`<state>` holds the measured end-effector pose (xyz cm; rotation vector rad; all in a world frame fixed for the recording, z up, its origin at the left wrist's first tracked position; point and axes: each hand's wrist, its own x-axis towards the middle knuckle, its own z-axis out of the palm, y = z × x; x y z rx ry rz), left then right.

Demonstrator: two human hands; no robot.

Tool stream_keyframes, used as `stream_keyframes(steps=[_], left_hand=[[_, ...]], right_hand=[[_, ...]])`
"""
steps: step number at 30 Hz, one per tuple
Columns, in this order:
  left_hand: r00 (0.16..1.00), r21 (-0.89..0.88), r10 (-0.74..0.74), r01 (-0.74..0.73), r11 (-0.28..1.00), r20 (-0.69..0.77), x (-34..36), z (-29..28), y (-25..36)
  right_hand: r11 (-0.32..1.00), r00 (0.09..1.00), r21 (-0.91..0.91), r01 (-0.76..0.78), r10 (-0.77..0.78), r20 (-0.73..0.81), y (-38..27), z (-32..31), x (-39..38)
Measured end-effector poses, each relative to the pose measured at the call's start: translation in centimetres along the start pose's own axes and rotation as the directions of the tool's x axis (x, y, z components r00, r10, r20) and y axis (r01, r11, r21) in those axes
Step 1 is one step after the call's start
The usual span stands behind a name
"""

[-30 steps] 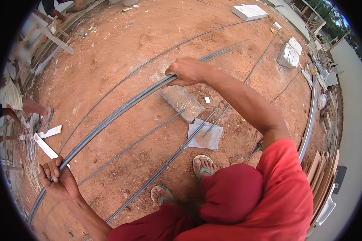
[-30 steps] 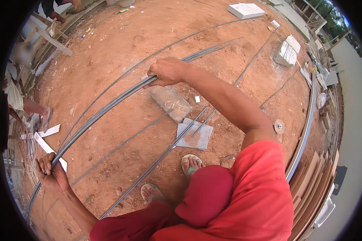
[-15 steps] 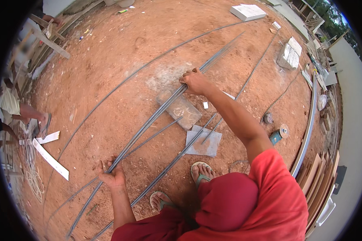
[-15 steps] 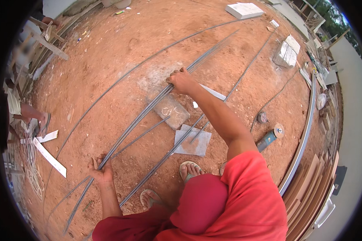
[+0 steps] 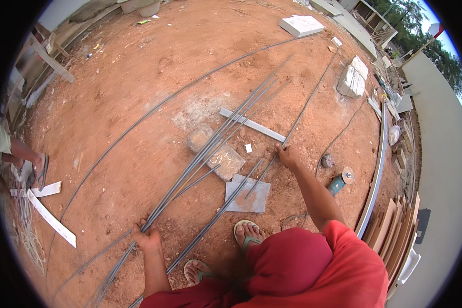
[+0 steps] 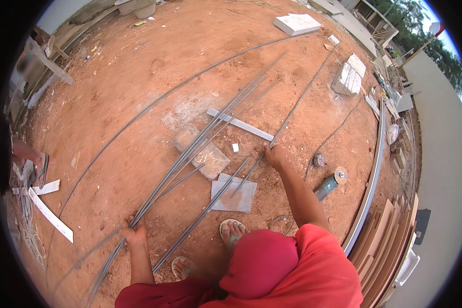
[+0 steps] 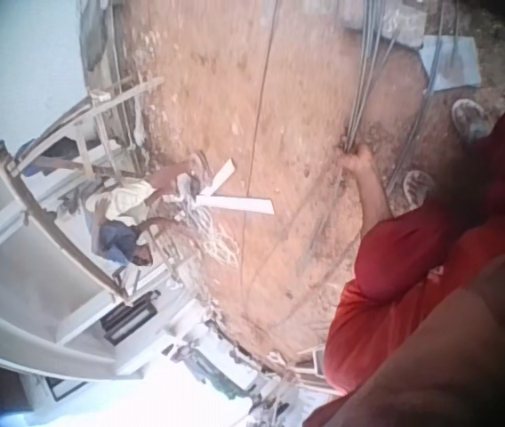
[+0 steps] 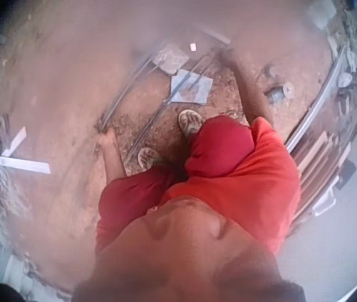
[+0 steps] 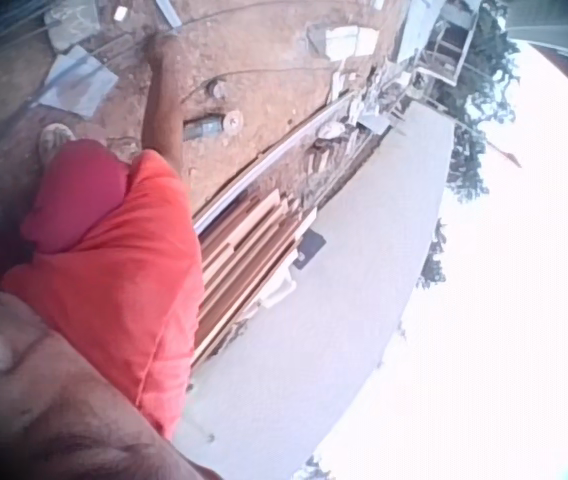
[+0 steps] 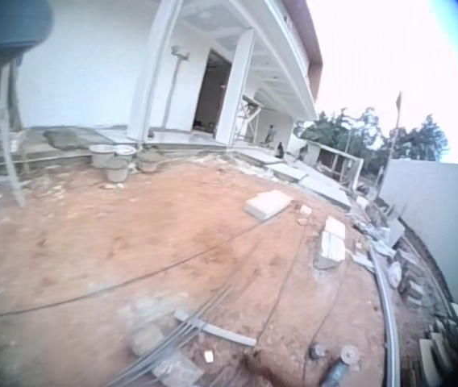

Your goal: The person uses an angle grinder to cut several long metal rods laid out on a dirt floor. They measure the rods with a tape measure, mark them, and cut them into shorter pieces, which are then gathered and moved aside.

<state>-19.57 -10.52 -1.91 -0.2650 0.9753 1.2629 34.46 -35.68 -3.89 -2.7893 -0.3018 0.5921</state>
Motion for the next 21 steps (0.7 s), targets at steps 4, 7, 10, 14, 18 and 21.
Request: stream_keyframes(steps=[4, 7, 10, 14, 18, 21], left_hand=[[1.000, 0.028, -0.007, 0.008, 1.000, -0.018, 1.3, -0.9, -0.5], [0.998, 0.008, -0.008, 0.009, 1.000, -0.054, 0.4, -0.6, -0.5], [0.997, 0.018, -0.018, 0.019, 1.000, -0.073, 0.2, -0.5, -0.7], [0.993, -0.015, -0.075, 0.074, 0.997, -0.086, 0.8, -0.8, -0.6], [0.993, 0.031, -0.032, 0.036, 0.999, -0.116, 0.1, -0.4, -1.4], [0.996, 0.025, -0.065, 0.066, 0.998, -0.059, 0.0, -0.7, -0.9]], right_hand=[[0.996, 0.998, 0.092, 0.020, -0.015, -0.060, 1.2, 1.4, 0.7], [0.933, 0.998, 0.360, 0.030, -0.009, -0.060, -1.8, -0.2, -1.7], [0.679, 0.996, 0.731, 0.076, -0.080, -0.029, -5.2, -3.3, -3.8], [0.505, 0.983, 0.862, 0.043, -0.176, 0.054, -11.3, -6.2, -6.7], [0.385, 0.960, 0.923, -0.002, -0.258, 0.110, -15.0, -5.8, -10.0], [0.317, 0.947, 0.941, -0.119, -0.247, 0.203, -18.5, -5.0, -13.2]])
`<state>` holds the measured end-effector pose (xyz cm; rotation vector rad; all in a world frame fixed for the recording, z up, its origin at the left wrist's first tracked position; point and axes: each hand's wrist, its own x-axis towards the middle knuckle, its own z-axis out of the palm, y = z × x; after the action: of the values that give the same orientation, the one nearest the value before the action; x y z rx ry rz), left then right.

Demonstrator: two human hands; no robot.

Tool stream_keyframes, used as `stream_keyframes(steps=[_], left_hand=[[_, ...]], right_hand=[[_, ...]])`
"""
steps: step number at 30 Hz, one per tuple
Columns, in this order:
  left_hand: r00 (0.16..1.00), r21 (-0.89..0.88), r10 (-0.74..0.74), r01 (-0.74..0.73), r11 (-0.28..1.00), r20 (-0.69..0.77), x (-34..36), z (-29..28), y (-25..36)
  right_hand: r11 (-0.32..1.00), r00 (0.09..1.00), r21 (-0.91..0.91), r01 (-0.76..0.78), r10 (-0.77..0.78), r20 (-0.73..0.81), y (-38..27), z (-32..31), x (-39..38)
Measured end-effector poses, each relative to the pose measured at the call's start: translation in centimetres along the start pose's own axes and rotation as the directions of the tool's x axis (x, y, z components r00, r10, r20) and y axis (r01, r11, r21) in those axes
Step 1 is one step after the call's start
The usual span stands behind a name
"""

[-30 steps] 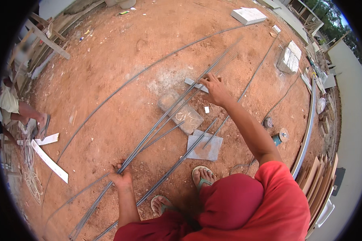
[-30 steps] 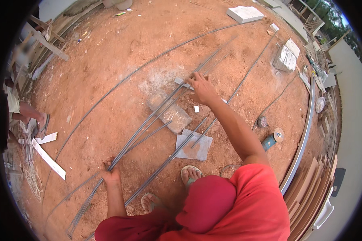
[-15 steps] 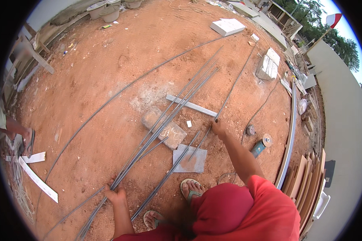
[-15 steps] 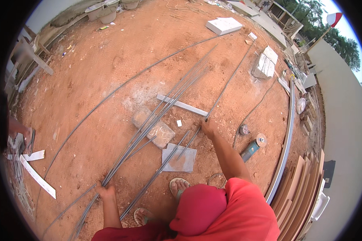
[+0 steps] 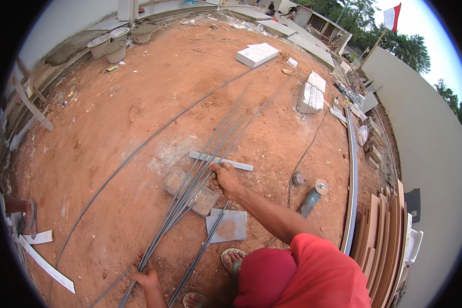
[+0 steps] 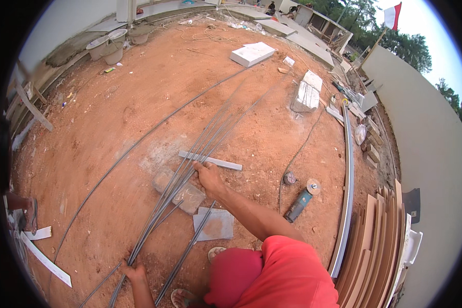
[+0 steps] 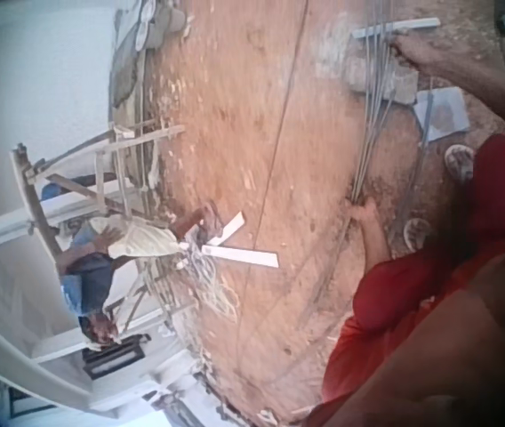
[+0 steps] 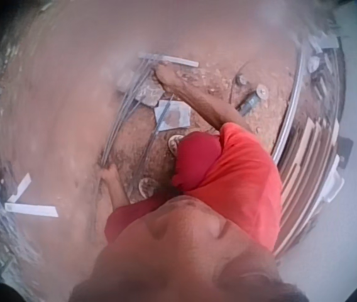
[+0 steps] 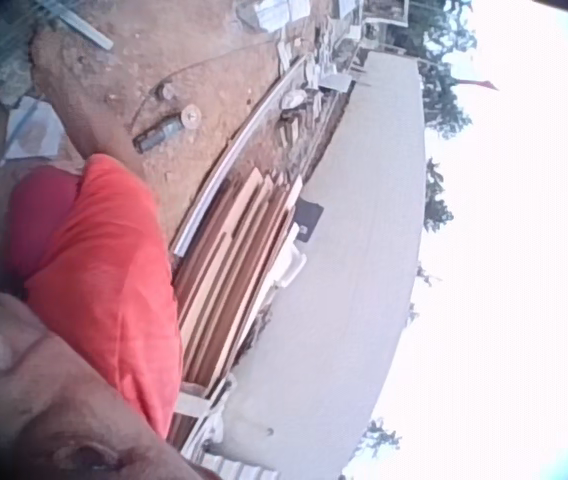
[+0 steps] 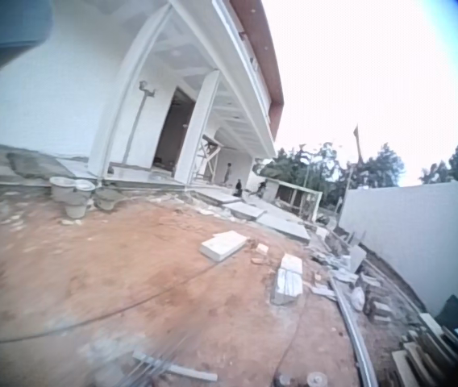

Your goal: The person uses an angle grinder to cut several long metal rods laid out on a dirt floor. They measure the rods with a tape measure, mark them, and cut them into shorter pieces, which are then gathered and moved aside.

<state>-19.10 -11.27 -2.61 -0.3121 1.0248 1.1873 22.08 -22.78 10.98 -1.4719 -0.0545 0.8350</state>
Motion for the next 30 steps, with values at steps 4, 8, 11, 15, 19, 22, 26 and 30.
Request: stream_keyframes(steps=[4, 8, 11, 15, 19, 22, 26, 30], left_hand=[[0.999, -0.042, 0.025, -0.027, 0.999, -0.040, -0.5, 0.3, -0.3], [0.997, -0.064, 0.058, -0.062, 0.996, -0.057, -4.1, 2.6, -0.7], [0.996, -0.171, 0.021, -0.006, 0.985, 0.087, -3.9, 1.7, -0.5], [0.982, -0.236, 0.032, 0.013, 0.972, 0.187, -1.3, -0.6, 0.6], [0.983, -0.243, 0.041, 0.003, 0.970, 0.177, -1.1, -1.1, 1.0], [0.973, -0.224, 0.007, 0.046, 0.973, 0.229, 0.9, -2.1, 0.2], [0.900, -0.290, 0.015, 0.125, 0.949, 0.436, 5.4, -5.4, 2.2], [0.999, -0.201, 0.051, -0.046, 0.978, 0.017, -1.7, 0.3, -0.6]], right_hand=[[0.991, 0.968, 0.078, -0.106, 0.085, 0.237, 3.0, 7.2, -2.5], [0.975, 0.881, -0.082, -0.208, 0.223, 0.417, 8.3, 17.9, -8.2], [0.927, 0.679, -0.241, -0.289, 0.376, 0.631, 10.8, 24.2, -14.0], [0.827, 0.375, -0.370, -0.424, 0.532, 0.759, 19.2, 31.7, -21.3], [0.885, 0.080, -0.381, -0.268, 0.414, 0.907, 18.6, 31.8, -25.7], [0.930, 0.035, -0.319, -0.185, 0.331, 0.943, 16.1, 29.2, -23.2], [0.943, 0.176, -0.044, 0.329, -0.016, 0.984, 12.5, 23.9, -17.0], [0.283, 0.385, -0.324, 0.903, -0.192, 0.903, 8.7, 13.1, -9.1]])
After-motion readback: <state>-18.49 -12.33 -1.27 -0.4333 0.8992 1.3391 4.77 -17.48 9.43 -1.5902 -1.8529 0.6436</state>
